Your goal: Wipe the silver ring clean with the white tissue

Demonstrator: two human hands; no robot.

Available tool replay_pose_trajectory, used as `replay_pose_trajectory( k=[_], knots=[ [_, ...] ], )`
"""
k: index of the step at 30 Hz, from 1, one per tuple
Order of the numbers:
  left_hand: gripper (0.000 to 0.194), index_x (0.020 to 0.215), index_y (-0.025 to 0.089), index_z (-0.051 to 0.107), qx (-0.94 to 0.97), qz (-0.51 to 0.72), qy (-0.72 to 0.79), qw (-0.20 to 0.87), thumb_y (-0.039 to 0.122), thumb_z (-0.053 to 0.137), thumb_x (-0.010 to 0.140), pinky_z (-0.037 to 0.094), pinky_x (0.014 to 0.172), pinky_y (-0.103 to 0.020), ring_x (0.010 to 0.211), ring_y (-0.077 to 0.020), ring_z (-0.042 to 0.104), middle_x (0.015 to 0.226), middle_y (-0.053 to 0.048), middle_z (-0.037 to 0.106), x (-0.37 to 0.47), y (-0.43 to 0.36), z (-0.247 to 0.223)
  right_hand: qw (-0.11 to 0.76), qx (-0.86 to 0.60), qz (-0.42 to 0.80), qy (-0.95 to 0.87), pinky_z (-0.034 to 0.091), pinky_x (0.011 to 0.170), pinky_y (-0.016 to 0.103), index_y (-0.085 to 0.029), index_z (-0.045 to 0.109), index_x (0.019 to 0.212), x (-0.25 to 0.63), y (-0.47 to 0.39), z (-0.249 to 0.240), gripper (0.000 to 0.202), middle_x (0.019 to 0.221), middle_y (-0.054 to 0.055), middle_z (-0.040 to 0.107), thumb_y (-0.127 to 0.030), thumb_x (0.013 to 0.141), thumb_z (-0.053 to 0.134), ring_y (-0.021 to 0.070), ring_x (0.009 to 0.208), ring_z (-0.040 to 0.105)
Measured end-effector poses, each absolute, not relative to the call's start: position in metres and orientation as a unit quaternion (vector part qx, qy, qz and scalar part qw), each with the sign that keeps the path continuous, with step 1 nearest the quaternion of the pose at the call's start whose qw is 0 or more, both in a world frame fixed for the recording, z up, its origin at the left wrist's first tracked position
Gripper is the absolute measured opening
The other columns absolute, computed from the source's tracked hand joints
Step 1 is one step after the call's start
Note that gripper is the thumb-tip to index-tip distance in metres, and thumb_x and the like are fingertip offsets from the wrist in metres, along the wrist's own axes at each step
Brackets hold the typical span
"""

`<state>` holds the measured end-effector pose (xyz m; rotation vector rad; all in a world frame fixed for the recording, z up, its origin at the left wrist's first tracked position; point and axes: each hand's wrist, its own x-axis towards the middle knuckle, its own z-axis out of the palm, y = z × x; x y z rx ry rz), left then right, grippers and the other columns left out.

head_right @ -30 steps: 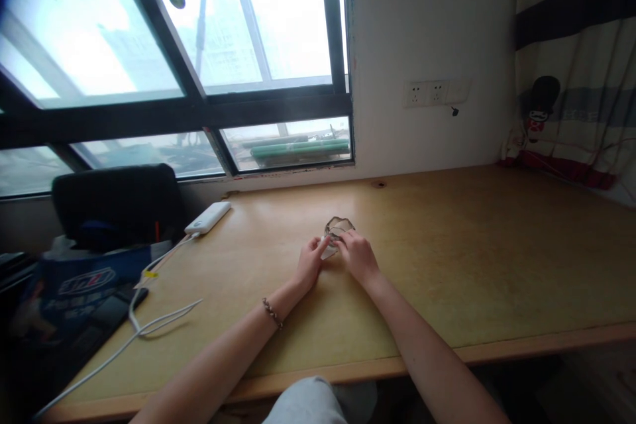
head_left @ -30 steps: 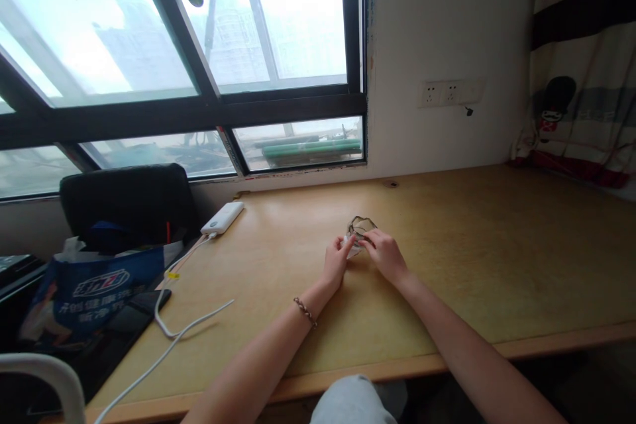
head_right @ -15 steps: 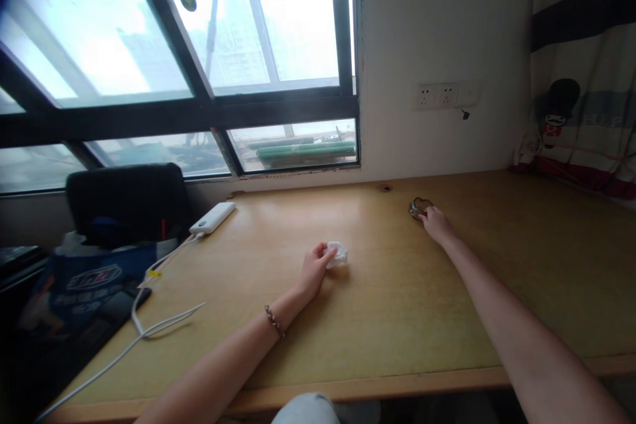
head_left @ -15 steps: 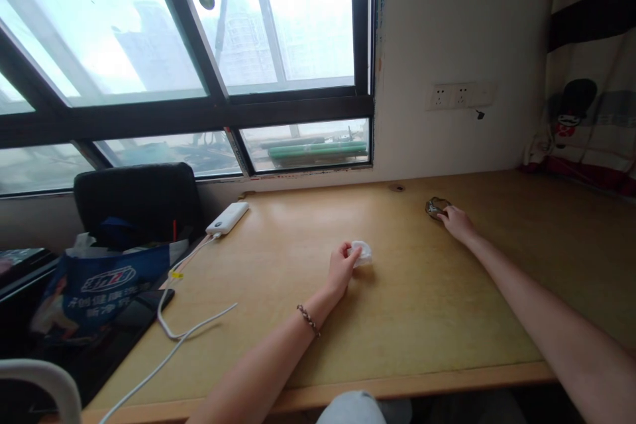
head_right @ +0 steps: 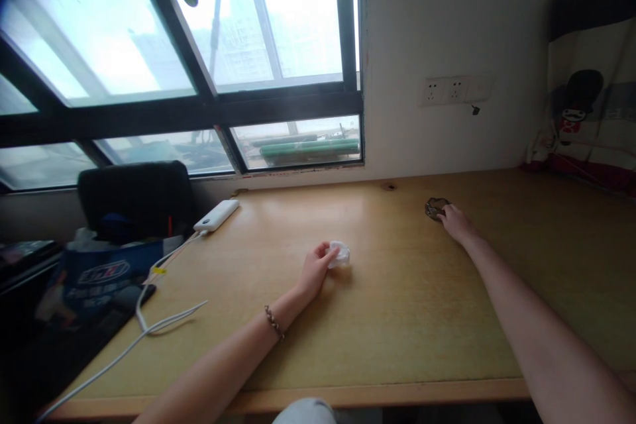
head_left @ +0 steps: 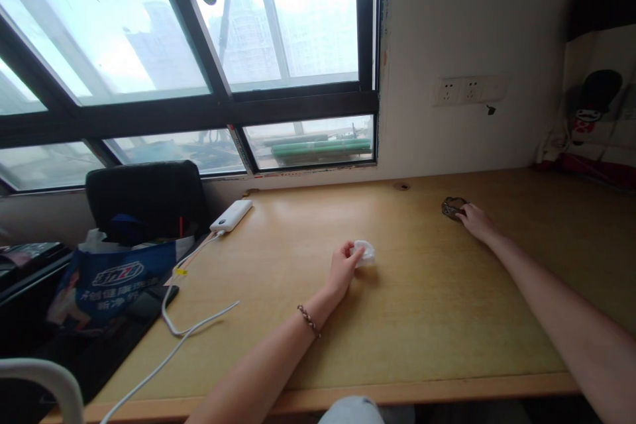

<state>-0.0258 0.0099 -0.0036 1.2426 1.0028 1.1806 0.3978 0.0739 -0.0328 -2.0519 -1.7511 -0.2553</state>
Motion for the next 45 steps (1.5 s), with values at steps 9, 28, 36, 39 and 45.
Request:
replay_pose_trajectory(
  k=[9,28,36,39,45],
  knots=[
    [0.030,0.075,0.013,0.061,0.531,0.497,0.410,0.551,0.039,0.065,0.061,0.039,0.054,-0.020,0.058,-0.0123,0.055,0.067,-0.003,0.063,-0.027,0.008,-0.001,0.256,-0.749,-0.141,-0.594,0.038,0.077,0.038,-0.010,0.048,0.107,0.352,0.051,-0.007,0.034,0.109,0.020,0.050,-0.023,0.076,0.048,0.0274,0.094,0.050],
    [0.034,0.074,0.010,0.066,0.551,0.487,0.349,0.581,0.043,0.058,0.067,0.039,0.055,-0.021,0.060,-0.0126,0.054,0.069,-0.005,0.065,-0.025,0.003,0.004,0.516,-0.526,0.144,-0.661,0.046,0.065,0.028,-0.019,0.060,0.082,0.103,-0.028,0.007,0.014,0.081,0.005,0.060,-0.025,0.076,0.049,0.0160,0.071,0.056],
    [0.031,0.070,0.011,0.063,0.558,0.450,0.395,0.574,0.040,0.065,0.059,0.036,0.047,-0.019,0.052,-0.0101,0.050,0.059,-0.001,0.060,-0.024,0.004,0.004,0.611,-0.535,0.277,-0.513,0.043,0.056,0.024,-0.016,0.056,0.073,0.111,-0.017,-0.001,0.021,0.066,0.002,0.060,-0.038,0.072,0.053,0.0149,0.061,0.056],
    [0.028,0.072,0.011,0.063,0.570,0.462,0.390,0.556,0.034,0.068,0.056,0.039,0.051,-0.019,0.056,-0.0111,0.052,0.062,-0.001,0.061,-0.024,0.005,0.003,0.659,-0.499,0.327,-0.458,0.041,0.054,0.023,-0.017,0.052,0.073,0.114,-0.013,-0.002,0.023,0.065,0.001,0.059,-0.040,0.071,0.054,0.0134,0.059,0.054],
    [0.024,0.076,0.010,0.064,0.581,0.475,0.369,0.548,0.030,0.061,0.064,0.043,0.060,-0.023,0.064,-0.0146,0.056,0.070,-0.004,0.064,-0.024,0.004,0.001,0.697,-0.453,0.419,-0.364,0.040,0.048,0.022,-0.018,0.051,0.074,0.120,-0.009,-0.001,0.025,0.061,-0.001,0.060,-0.038,0.064,0.062,0.0119,0.051,0.053]
  ],
)
